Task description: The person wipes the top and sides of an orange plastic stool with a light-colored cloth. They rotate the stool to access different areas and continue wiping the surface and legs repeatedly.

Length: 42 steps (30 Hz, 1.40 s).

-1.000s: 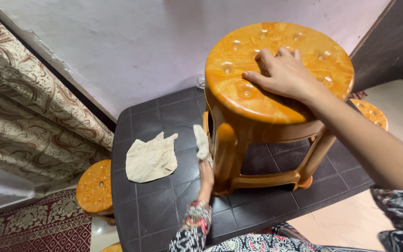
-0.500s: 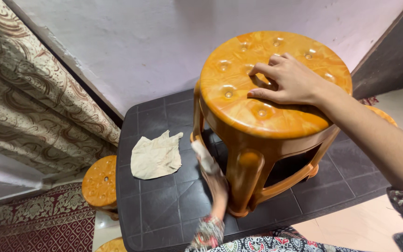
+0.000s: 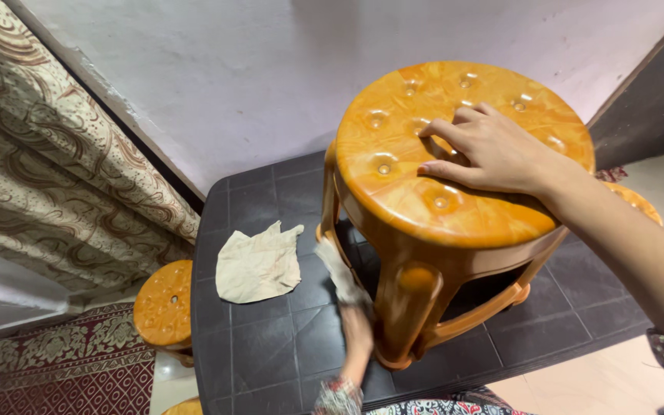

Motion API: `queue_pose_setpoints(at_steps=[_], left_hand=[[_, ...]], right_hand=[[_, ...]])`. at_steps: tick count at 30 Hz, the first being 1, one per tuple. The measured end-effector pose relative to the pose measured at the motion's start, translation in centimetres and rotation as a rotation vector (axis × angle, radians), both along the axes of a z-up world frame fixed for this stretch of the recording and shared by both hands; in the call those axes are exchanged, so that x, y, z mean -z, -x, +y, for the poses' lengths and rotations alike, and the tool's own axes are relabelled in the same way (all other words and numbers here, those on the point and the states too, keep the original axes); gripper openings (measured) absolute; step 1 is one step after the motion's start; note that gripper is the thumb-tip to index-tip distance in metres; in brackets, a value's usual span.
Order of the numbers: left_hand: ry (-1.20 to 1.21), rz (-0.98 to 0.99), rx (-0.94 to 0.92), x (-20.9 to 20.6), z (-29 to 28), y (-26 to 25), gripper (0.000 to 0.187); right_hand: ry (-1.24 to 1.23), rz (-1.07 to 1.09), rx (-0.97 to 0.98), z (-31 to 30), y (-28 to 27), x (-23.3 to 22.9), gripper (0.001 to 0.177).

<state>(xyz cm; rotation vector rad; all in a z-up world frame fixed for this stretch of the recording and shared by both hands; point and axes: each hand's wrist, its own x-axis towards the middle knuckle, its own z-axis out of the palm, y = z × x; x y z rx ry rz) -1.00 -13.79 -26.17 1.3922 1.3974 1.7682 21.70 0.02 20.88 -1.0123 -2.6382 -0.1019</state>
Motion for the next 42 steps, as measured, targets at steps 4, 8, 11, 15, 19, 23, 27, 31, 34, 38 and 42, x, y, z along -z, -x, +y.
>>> queue_pose_setpoints(at_steps=[4,8,11,15,19,23,27,31,34,38,42], left_hand=[[0.418,-0.158,0.078,-1.9,-3.0,-2.2,0.041],[-0.151,0.576,-0.308,-1.0,3.7,-0.4,0.031],[0.124,-0.042,-0.071,-1.6,11.5,3.3,0.037],[0.24,0.151,-0.077,-1.3,19.3,8.5,0.04],[0.558,0.222,-0.052,0.9,20.2,8.3,0.053],[0.251,0.193,-0.129,1.9,12.1,5.4,0.041],[0.285,0.162,-0.074,-1.1,4.5,3.0,0.04],[0.333,0.019,0.001,-5.1,4.3,3.1,0.043],[0.115,0.278,-0.126,-7.8,8.9,5.3,0.045],[0.169,0.352,-0.027,-8.4,13.6,8.2,0.037],[0.365,0.365,-0.068,-2.9,18.6,10.5,0.044]], right_hand=[[0.006,-0.013,0.008,-0.1,0.3,-0.2,0.056],[0.012,0.014,-0.002,-0.3,0.3,-0.1,0.058],[0.022,0.006,0.021,-0.4,0.2,-0.3,0.058],[0.068,-0.011,0.081,-0.3,0.2,-0.3,0.059],[0.034,0.023,0.049,-0.4,0.0,-0.1,0.058],[0.074,0.005,0.091,-0.2,0.2,0.0,0.059],[0.091,-0.007,0.116,-0.1,0.3,0.0,0.06],[0.094,0.01,0.117,-0.1,0.4,0.1,0.06],[0.109,-0.002,0.148,-0.2,0.5,0.2,0.06],[0.123,0.008,0.148,-0.4,0.4,0.2,0.059],[0.156,0.003,0.201,-0.4,0.6,-0.1,0.058]])
